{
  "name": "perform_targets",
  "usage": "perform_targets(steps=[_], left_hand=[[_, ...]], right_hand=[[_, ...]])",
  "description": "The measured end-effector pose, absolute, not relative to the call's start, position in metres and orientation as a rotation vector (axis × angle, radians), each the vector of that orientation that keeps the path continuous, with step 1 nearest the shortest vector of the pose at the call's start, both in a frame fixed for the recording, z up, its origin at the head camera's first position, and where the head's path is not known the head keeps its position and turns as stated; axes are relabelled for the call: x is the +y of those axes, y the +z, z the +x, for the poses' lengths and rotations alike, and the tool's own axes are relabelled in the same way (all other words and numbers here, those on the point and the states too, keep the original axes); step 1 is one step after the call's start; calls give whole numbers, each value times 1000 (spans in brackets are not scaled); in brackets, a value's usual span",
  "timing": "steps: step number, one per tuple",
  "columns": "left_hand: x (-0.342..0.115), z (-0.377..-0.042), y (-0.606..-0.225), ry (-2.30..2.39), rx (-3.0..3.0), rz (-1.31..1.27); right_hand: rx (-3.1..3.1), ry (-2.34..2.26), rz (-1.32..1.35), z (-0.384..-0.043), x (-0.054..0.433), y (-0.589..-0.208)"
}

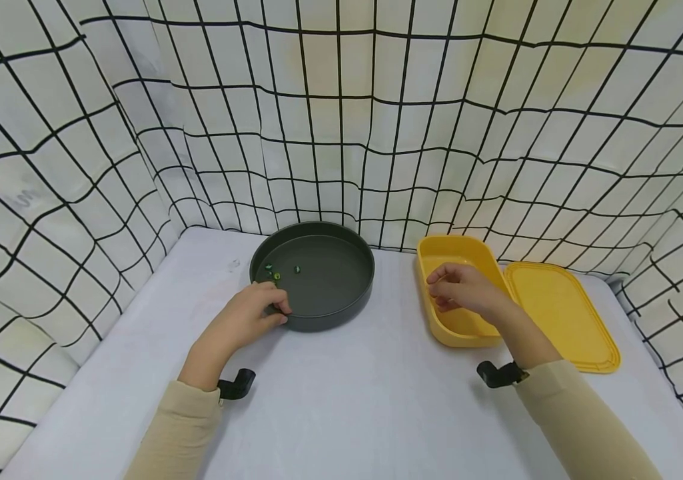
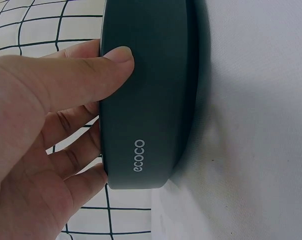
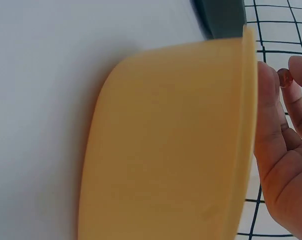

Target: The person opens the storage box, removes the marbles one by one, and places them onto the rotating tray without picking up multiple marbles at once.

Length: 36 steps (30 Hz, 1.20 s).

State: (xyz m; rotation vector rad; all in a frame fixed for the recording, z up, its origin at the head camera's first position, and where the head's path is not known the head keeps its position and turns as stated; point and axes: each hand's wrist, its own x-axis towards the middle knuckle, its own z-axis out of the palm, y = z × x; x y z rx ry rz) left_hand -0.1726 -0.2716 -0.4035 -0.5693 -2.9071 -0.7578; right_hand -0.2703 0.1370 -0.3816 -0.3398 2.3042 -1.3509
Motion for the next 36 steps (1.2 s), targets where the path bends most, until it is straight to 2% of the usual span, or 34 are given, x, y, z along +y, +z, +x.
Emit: perform_targets(steps=[10, 36], left_hand=[[-271, -172, -404, -748, -2914, -564], [-271, -173, -403, -747, -2909, -578]], right_hand=[[2271, -1378, -337, -271, 119, -376], [2181, -1424, -384, -272, 68, -389]])
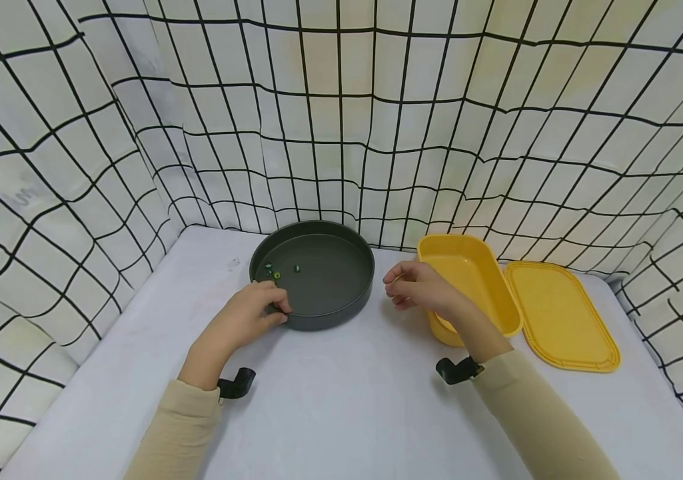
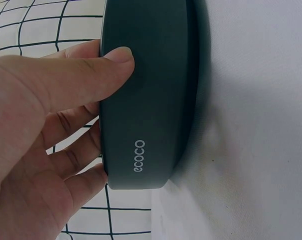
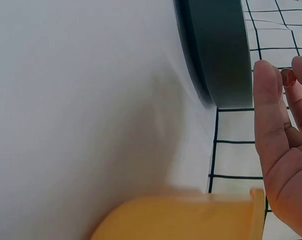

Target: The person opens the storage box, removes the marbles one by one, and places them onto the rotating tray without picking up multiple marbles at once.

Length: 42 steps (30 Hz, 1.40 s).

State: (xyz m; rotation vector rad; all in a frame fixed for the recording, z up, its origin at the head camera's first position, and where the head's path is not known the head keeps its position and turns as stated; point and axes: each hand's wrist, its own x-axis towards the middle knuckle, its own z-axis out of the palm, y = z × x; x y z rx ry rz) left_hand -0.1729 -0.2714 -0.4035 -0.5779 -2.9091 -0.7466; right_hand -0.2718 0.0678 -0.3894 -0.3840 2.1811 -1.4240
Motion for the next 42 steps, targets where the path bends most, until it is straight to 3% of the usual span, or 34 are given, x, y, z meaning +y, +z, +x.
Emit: perform_targets(steps=[42], left_hand=[[-271, -173, -404, -761, -2887, -585]], right_hand=[[2036, -1500, -471, -270, 3, -387]])
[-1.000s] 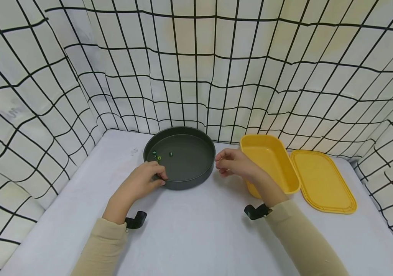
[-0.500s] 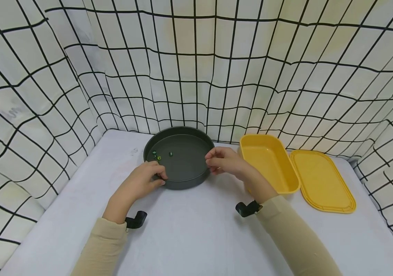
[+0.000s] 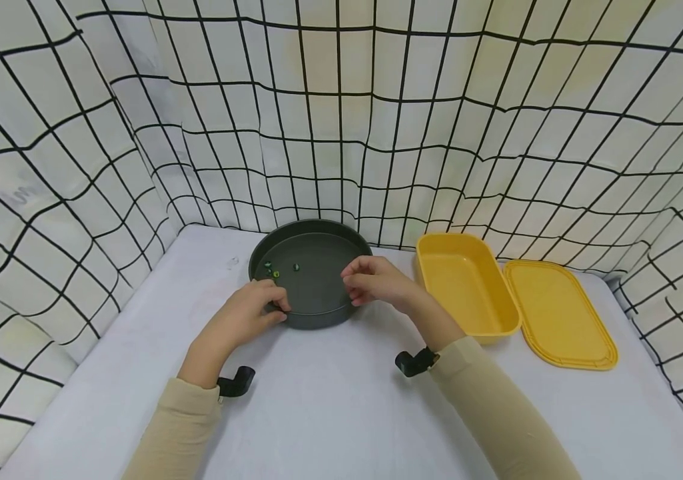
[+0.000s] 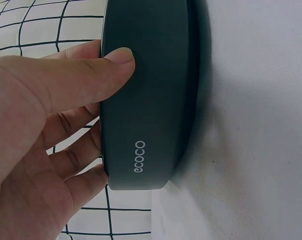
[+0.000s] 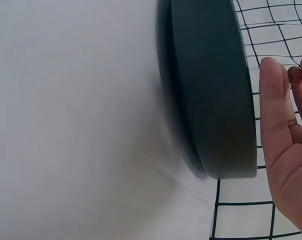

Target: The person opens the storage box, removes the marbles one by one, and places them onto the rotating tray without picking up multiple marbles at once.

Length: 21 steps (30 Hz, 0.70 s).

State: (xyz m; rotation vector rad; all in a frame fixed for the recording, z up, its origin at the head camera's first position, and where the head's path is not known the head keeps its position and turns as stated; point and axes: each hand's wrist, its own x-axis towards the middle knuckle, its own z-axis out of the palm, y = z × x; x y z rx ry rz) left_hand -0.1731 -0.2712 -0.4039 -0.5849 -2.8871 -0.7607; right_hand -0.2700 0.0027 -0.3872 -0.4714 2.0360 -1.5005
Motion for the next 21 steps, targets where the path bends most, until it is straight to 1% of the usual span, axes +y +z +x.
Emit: perform_targets(steps=[10, 21], left_hand=[[-271, -173, -404, -751, -2878, -586], [-271, -173, -404, -752, -2871, -589]], right_hand=[[2052, -1473, -470, -269, -10, -392], [2089, -1459, -464, -267, -26, -388]])
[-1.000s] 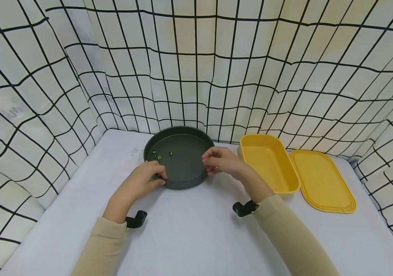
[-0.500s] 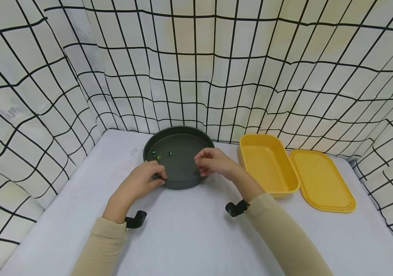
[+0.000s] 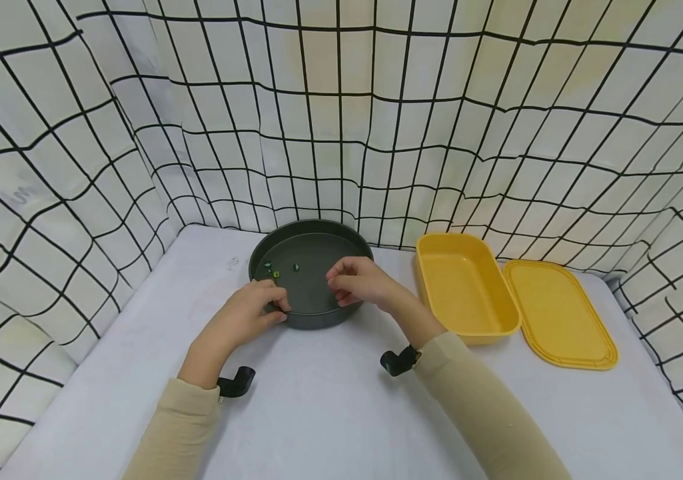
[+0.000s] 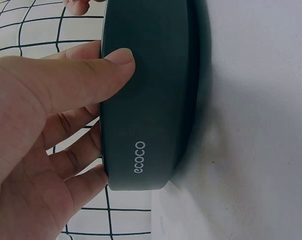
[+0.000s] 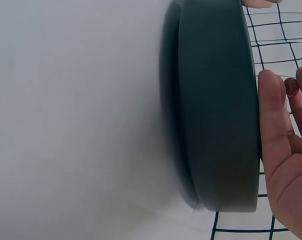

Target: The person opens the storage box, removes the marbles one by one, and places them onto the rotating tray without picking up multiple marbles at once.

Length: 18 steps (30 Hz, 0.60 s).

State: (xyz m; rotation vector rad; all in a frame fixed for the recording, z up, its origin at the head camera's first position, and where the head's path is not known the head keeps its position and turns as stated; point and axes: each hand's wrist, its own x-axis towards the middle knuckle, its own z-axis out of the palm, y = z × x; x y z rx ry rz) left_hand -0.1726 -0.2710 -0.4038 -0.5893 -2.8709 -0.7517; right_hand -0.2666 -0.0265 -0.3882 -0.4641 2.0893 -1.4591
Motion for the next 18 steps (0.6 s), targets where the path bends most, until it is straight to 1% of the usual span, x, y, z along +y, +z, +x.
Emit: perform_targets(steps=[9, 18], left_hand=[[-272, -173, -405, -749, -2880, -585], [-272, -173, -404, -743, -2887, -586]], right_hand=[[2098, -1463, -460, -269, -38, -392], [2190, -1348, -485, -268, -43, -393]])
